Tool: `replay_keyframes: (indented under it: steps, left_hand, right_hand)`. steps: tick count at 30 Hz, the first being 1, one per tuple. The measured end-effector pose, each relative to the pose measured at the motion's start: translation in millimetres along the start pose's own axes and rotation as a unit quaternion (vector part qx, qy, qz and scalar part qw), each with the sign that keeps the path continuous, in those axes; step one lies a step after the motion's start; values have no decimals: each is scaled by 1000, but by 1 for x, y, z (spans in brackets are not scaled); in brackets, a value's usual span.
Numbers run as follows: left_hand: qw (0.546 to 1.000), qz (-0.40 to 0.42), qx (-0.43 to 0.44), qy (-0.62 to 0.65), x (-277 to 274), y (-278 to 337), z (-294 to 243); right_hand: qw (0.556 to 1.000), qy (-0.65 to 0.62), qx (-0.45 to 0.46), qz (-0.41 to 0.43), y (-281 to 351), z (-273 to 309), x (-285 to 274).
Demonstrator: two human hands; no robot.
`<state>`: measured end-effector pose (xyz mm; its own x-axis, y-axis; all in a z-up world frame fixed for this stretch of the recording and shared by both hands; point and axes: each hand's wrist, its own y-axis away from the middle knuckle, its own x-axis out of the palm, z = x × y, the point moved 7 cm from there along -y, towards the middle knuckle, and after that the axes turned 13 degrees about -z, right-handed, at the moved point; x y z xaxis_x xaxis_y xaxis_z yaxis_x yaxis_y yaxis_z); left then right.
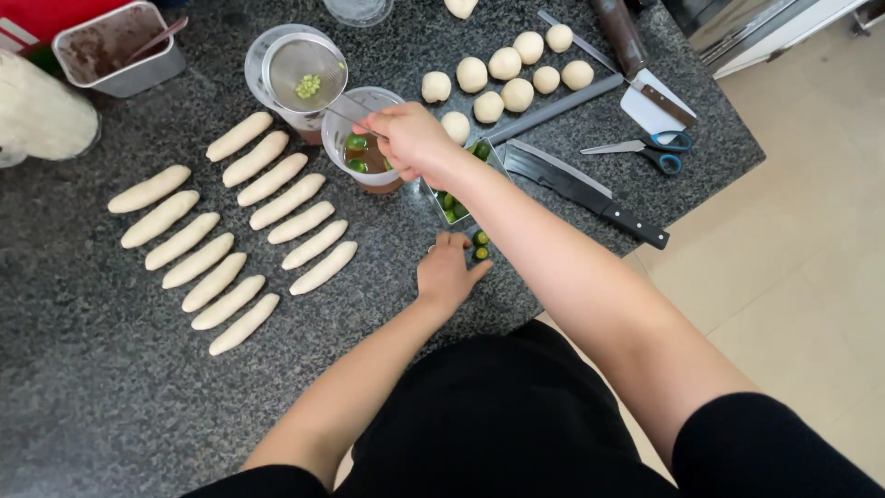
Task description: The person retrieves kumquats from a freezer and cups of tea from a refrigerator, then slices the kumquats and squeezes the juice through a strainer into the drinks.
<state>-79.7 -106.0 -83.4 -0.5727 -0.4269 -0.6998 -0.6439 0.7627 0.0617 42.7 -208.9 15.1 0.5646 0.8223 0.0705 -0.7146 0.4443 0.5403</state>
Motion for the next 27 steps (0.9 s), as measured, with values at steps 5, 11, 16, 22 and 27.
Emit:
replay_keyframes:
  steps: [5, 11, 16, 22, 27]
  left_hand:
    - [1000, -26, -12, 3, 2, -1, 9]
    - [927, 79, -210, 301, -38, 6, 58]
    - [837, 85, -219, 494, -157, -56, 73]
    - [755, -126, -220, 605, -249, -160, 120]
    - [847, -177, -135, 483, -251, -194, 119]
  right_hand:
    - [1000, -16, -3, -4, 10, -2, 6]
    - [999, -40, -14, -11, 8, -2, 3]
    - [1000, -27, -8, -6, 1, -2, 6]
    - [999, -34, -4, 3, -8, -7, 21]
    - [999, -38, -7, -13, -7, -7, 20]
